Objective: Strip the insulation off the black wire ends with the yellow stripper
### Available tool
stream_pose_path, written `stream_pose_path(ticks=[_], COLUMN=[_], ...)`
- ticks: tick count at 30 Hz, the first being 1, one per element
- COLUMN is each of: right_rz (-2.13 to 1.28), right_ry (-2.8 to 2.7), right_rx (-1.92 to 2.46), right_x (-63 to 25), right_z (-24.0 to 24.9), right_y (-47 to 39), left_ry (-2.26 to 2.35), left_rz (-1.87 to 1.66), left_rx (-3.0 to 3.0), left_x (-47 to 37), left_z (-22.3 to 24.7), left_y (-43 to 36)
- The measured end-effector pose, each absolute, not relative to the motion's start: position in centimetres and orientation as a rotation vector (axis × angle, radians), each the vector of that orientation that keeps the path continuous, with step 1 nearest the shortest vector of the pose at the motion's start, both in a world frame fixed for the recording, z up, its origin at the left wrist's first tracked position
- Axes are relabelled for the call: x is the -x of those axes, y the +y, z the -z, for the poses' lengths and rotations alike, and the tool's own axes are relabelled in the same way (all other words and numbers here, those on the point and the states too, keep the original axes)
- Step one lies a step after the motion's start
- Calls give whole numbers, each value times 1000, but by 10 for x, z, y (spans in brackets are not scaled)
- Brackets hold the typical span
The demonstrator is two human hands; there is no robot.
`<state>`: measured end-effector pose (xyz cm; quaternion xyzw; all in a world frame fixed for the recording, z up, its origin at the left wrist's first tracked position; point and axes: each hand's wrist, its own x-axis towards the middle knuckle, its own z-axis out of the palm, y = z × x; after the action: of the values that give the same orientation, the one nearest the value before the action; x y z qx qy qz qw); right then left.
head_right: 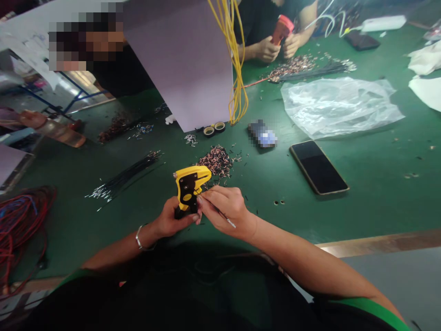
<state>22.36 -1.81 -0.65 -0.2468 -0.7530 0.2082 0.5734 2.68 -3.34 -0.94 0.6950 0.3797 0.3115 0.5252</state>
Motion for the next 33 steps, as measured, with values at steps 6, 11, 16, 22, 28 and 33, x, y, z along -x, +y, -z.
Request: stream_pose_path(ticks=[6, 11, 16, 22, 28, 33], right_rz=[-495, -495, -523, -645, -946, -1154], right_ry=[-1780, -1771, -1734, -1643, -1390, -1083], right_rx=[601, 600, 649, 755, 972, 1033], right_x=[-223, -223, -224, -226, -229, -233], right_z=[10, 8, 8, 8, 8, 12], right_y=[-17, -18, -17, -15, -9, 5], left_ry=[1050, 1119, 986, 803, 710, 748], left_rz=[-756, -792, -795, -846, -812, -824], left_rx=[-1604, -1499, -1308, -1028, -941, -990], left_x=[-28, -27, -28, -30, -30, -24], left_z=[13, 17, 19, 21, 14, 12], left_y=[-37, -39, -38, -32, -27, -20])
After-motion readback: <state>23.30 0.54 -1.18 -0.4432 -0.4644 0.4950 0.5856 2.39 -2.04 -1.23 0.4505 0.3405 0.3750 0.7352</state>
